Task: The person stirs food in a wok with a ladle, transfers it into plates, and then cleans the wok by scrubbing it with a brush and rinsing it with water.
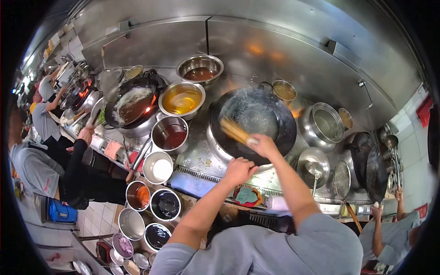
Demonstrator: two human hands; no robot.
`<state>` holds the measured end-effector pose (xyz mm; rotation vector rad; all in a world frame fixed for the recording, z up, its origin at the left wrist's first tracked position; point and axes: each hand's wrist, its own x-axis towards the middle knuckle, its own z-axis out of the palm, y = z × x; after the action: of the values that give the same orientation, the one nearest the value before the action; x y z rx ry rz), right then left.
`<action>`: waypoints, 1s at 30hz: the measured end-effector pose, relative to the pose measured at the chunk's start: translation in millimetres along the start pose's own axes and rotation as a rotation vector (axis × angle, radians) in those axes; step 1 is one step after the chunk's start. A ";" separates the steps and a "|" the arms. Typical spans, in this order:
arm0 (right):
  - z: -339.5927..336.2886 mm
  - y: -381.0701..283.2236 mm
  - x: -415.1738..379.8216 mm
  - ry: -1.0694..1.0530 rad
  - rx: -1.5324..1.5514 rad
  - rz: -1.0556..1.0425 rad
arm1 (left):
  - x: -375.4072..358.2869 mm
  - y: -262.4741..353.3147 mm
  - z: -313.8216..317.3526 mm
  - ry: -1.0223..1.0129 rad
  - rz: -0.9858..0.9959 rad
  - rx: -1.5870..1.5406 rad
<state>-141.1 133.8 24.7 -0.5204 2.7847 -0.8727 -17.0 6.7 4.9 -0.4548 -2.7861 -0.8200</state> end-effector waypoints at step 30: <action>-79.0 108.9 -169.2 0.484 -0.241 0.050 | 25.0 13.8 -13.4 -0.418 -0.036 0.171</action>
<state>-36.0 322.4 36.4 -0.2994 3.3536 -0.7351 -34.2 16.2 29.7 -0.6069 -3.2200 -0.5348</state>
